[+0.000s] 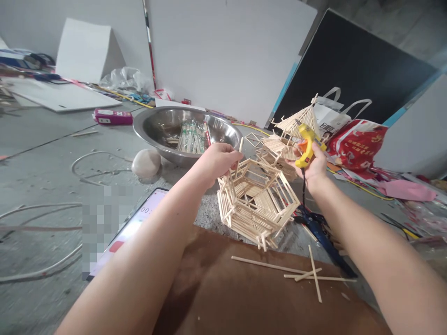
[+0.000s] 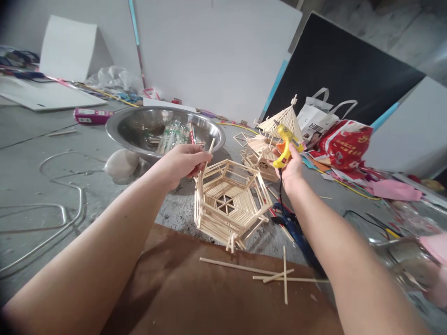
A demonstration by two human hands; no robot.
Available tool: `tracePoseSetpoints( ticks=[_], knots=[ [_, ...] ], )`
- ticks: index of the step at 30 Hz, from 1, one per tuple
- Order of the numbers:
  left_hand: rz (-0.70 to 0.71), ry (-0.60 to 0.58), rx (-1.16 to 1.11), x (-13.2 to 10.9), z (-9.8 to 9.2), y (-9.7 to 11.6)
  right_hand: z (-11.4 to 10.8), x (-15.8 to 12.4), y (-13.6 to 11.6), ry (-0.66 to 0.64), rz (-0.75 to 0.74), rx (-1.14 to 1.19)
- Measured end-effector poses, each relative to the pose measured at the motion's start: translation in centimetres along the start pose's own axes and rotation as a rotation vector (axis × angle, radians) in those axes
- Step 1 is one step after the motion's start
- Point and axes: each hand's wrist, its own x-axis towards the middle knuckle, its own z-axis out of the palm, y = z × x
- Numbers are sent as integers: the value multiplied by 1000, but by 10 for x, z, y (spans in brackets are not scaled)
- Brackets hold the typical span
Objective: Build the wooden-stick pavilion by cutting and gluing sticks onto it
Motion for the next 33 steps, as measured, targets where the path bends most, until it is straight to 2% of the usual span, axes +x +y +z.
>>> tracePoseSetpoints(
  ticks=[8, 16, 23, 33],
  knots=[
    [-10, -2, -24, 1, 1, 0, 2, 7, -19, 117, 7, 4],
    [-40, -2, 3, -2, 2, 3, -4, 20, -31, 101, -18, 44],
    [-49, -25, 52, -5, 1, 7, 0, 15, -35, 107, -7, 29],
    [-19, -126, 250, -7, 2, 6, -15, -3, -27, -47, 87, 31]
  ],
)
